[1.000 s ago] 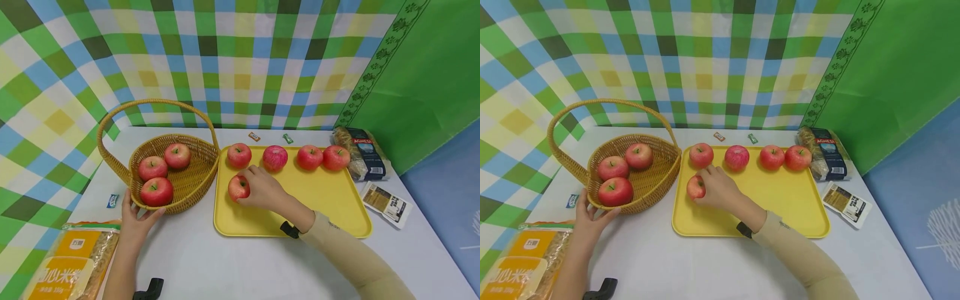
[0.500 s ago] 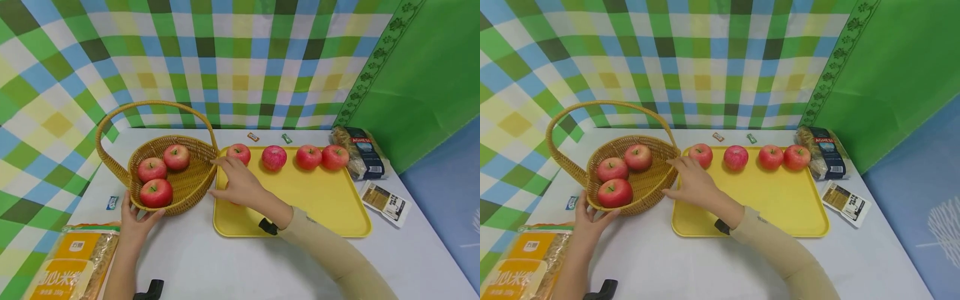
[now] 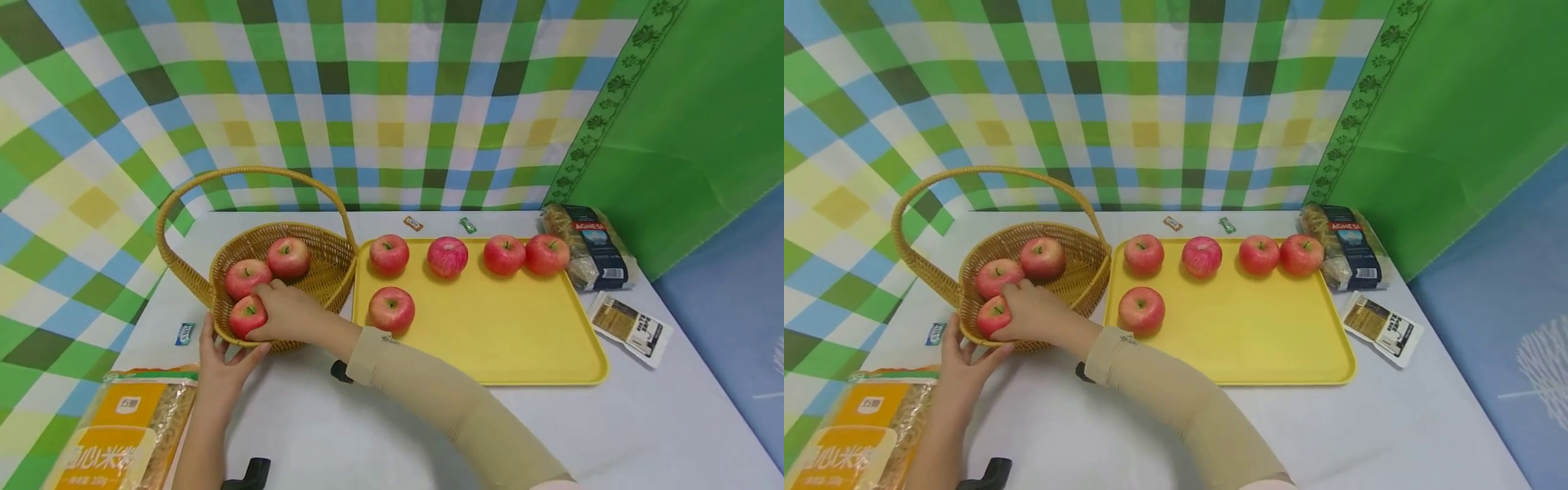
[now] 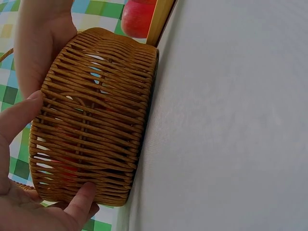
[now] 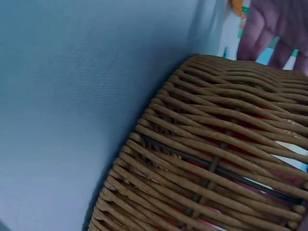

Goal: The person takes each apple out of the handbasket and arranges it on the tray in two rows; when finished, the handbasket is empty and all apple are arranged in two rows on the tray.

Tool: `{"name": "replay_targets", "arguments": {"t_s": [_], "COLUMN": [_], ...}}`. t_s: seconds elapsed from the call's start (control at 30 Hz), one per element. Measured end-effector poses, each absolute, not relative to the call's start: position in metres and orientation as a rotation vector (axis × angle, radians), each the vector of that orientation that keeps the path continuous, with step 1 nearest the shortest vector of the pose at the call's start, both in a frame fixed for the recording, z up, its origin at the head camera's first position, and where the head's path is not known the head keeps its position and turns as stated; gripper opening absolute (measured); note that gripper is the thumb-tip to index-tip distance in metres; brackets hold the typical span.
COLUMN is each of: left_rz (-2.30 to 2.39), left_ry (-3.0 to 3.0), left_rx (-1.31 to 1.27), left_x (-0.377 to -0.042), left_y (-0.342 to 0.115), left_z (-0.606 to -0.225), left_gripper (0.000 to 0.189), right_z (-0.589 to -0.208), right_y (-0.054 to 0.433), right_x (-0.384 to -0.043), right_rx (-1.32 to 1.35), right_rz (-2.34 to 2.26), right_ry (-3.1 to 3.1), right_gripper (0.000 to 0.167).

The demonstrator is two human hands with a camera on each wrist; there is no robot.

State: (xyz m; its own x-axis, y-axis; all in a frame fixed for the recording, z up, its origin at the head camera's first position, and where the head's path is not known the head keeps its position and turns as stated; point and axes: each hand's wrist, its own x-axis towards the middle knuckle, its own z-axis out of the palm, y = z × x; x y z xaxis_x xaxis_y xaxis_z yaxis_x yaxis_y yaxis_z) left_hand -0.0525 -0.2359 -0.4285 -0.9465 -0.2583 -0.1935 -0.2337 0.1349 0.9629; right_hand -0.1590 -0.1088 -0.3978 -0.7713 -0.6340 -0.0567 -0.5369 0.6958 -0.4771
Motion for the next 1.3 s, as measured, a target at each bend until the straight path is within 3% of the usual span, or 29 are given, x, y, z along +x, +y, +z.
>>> {"name": "replay_targets", "arguments": {"t_s": [0.13, 0.4, 0.73, 1.03, 1.3], "left_rz": [-1.997, -1.967, -1.961, -1.976, -1.991], "left_ry": [-2.343, -2.363, -2.360, -2.354, -2.346], "left_rx": [0.509, 0.555, 0.572, 0.525, 0.533], "left_x": [-0.053, -0.052, -0.051, -0.052, -0.052], "left_y": [-0.237, -0.236, -0.236, -0.237, -0.236], "left_z": [-0.429, -0.430, -0.427, -0.426, -0.426], "left_gripper": [0.113, 0.114, 0.115, 0.115, 0.115], "right_z": [-0.397, -0.374, -0.325, -0.361, -0.397], "right_y": [-0.114, -0.086, 0.042, 0.170, 0.197], "right_x": [-0.160, -0.157, -0.138, -0.124, -0.126], "right_rx": [-0.966, -1.009, -0.823, -0.394, -0.272], "right_rz": [-0.601, -0.751, -1.218, -1.118, -1.011], "right_ry": [2.742, 2.803, 2.817, 2.924, 2.900], "right_gripper": [0.064, 0.071, 0.070, 0.070, 0.070]}}
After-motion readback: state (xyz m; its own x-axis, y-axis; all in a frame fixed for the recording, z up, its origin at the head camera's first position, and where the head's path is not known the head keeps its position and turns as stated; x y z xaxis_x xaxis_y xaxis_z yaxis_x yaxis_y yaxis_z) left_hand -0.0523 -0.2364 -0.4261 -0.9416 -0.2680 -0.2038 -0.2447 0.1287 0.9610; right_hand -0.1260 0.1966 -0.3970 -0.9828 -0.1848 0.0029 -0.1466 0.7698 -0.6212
